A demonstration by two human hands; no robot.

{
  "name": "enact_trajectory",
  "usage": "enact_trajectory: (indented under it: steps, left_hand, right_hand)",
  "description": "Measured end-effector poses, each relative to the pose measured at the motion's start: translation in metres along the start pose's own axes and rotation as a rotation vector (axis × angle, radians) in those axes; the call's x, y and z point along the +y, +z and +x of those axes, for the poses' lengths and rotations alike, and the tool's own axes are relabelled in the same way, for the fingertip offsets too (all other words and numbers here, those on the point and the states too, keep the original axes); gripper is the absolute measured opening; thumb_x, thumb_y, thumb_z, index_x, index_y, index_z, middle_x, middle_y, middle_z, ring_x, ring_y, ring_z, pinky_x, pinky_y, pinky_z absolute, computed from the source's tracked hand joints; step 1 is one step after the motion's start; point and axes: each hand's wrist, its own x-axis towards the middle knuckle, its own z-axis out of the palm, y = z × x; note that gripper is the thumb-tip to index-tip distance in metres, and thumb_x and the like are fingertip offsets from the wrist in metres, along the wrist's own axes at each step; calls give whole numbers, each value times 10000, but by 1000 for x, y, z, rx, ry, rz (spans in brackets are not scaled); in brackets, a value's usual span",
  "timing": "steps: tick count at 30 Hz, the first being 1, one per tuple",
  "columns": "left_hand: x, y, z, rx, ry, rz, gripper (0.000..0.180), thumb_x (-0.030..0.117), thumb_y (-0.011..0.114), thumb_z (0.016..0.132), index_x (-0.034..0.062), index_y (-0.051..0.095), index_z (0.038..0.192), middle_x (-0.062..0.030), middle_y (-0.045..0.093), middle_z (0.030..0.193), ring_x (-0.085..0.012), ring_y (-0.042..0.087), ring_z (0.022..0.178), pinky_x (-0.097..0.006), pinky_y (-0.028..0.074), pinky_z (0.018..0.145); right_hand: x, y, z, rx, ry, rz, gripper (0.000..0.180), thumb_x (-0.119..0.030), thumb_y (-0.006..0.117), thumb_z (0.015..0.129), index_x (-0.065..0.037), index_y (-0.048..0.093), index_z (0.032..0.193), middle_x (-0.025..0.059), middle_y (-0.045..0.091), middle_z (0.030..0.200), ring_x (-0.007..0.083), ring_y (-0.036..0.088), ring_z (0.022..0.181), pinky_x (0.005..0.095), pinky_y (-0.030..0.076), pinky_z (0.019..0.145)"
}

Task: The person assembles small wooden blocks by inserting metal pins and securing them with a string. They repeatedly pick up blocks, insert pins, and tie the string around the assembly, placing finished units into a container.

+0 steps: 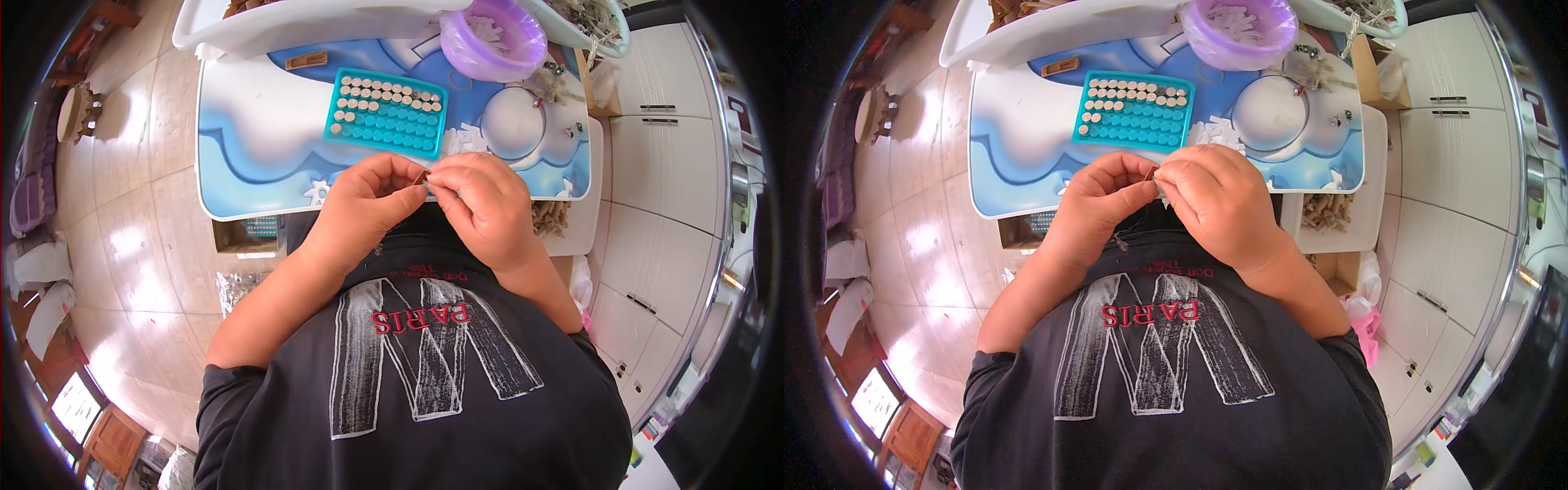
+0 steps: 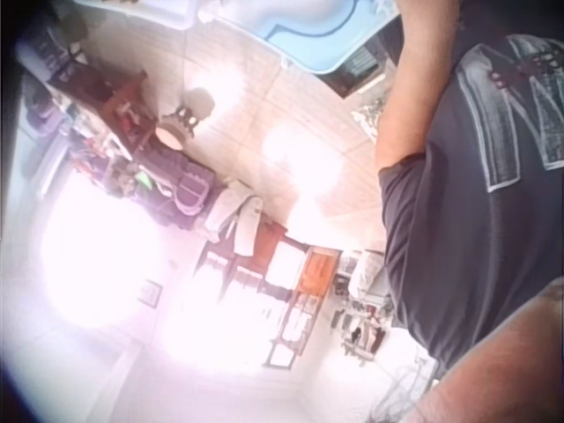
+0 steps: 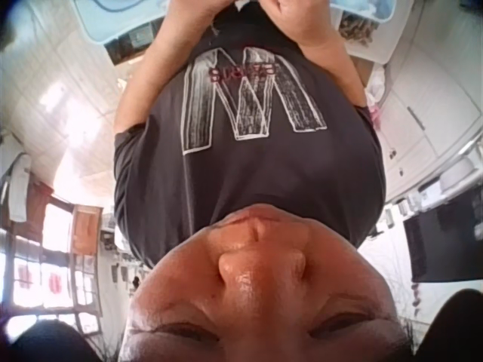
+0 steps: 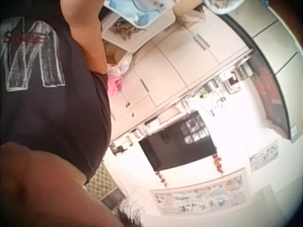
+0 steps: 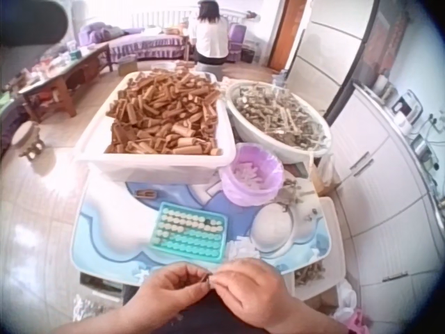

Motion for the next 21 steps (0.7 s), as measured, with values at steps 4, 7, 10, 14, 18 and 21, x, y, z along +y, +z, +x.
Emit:
enact_trajectory:
  steps: [4,7,10,14,18,21]
  left_hand:
    - [-3,0,0,27,17,5,205,71,612,861,-8,579,1047,-26,613,957,-75,553,874,-216,435,806]
    - [0,1,-5,67,100,275,225,77,608,871,-12,587,1077,-27,613,979,-76,551,901,-218,432,821]
    - [14,2,-9,82,195,484,228,64,606,865,-8,608,1081,-58,626,996,-126,568,926,-250,433,845]
    - [36,-44,30,496,928,1132,193,103,638,813,48,653,997,-118,649,963,-285,589,919,-366,466,826]
    - [56,-87,70,653,959,1595,161,116,581,842,84,659,979,-65,653,977,-272,588,912,-384,459,812]
    - [56,-99,83,609,831,1791,184,154,569,860,78,656,1004,-64,645,1001,-283,584,953,-386,455,834]
  right_hand:
    - [-5,0,2,-34,21,-68,129,-27,686,703,-58,597,791,77,619,775,269,602,698,359,480,612]
    - [-7,-1,2,-51,125,-115,124,-33,680,705,-53,591,789,82,607,754,278,600,698,367,479,612]
    - [-5,-6,5,-29,163,-47,115,-4,672,714,-37,598,796,93,613,764,272,602,701,348,481,612]
    - [7,-13,2,26,251,188,107,33,661,741,-11,619,829,99,631,795,235,609,704,303,479,619]
    - [13,-8,1,15,203,363,119,39,666,752,1,632,859,100,638,817,196,610,712,279,476,632]
    - [13,1,0,-5,220,511,114,38,666,762,1,632,865,99,637,829,177,607,729,273,477,649]
